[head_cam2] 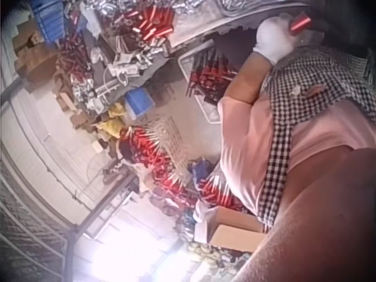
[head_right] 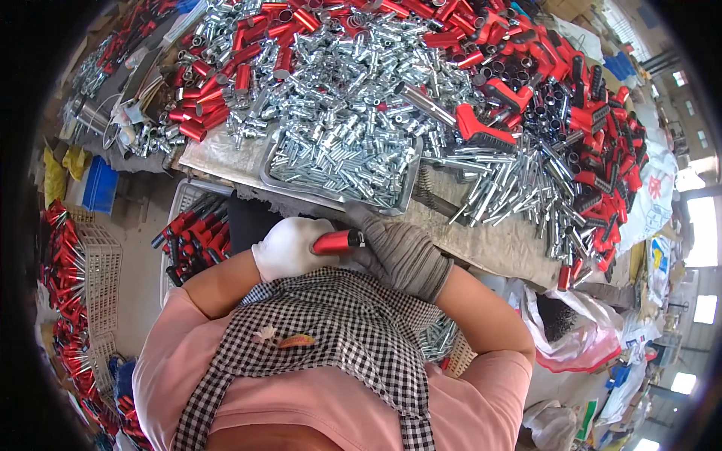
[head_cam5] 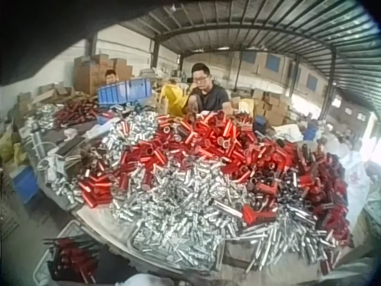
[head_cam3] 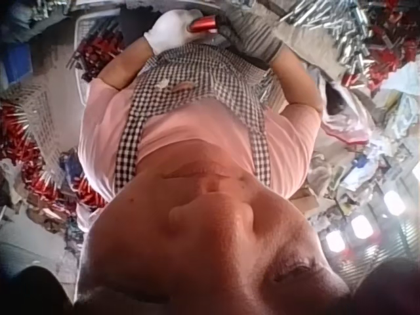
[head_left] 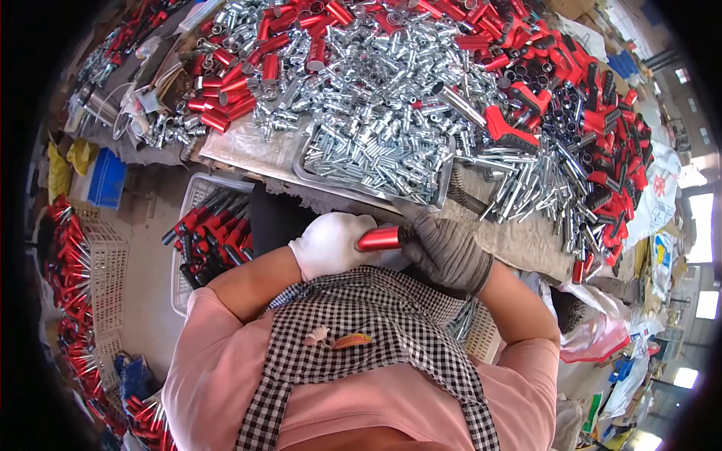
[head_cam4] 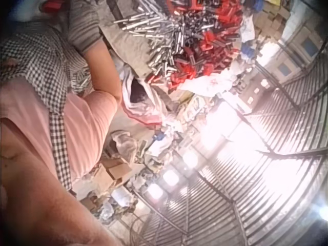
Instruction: The recorder is at a manual workstation in a factory assembling small metal tubes by inserting components and using a specialized tool.
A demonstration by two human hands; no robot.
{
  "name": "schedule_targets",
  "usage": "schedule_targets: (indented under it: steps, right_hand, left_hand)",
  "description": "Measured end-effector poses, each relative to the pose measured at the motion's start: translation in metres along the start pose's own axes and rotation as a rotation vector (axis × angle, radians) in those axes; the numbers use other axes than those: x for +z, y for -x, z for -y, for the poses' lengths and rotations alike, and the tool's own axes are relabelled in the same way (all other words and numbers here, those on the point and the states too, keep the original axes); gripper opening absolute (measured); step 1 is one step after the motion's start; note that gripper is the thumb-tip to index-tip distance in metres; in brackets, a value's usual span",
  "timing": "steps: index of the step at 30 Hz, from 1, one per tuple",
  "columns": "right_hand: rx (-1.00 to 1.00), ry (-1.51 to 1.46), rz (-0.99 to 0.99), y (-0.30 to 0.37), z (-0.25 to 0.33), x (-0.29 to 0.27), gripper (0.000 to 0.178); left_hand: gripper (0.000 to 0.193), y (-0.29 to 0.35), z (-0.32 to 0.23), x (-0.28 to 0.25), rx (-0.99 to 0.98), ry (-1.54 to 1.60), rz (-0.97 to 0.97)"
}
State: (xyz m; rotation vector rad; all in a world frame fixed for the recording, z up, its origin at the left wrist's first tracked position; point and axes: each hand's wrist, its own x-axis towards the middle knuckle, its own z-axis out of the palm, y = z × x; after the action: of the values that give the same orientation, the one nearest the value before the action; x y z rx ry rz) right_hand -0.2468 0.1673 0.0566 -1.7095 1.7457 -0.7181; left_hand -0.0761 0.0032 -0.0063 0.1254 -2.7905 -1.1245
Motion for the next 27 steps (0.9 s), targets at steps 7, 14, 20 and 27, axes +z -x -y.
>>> schedule_targets:
  steps: [7, 14, 20, 27]
  right_hand:
    - [0.068, 0.328, -0.324, -0.010, -0.040, -0.083, 0.113]
    - [0.664, 0.894, -0.272, -0.045, -0.156, -0.140, 0.093]
    - [0.191, -0.594, -0.815, 0.007, -0.113, -0.130, 0.062]
    - [0.514, -0.702, -0.090, 0.032, 0.010, -0.041, 0.059]
  left_hand:
    - [0.030, 0.002, 0.000, -0.016, -0.093, 0.071, -0.076]
    - [0.028, 0.016, -0.006, -0.020, -0.099, 0.056, -0.146]
    - [0.021, 0.025, 0.005, -0.033, -0.021, -0.202, -0.295]
    - [0.020, 0.017, -0.002, -0.045, 0.043, -0.393, -0.145]
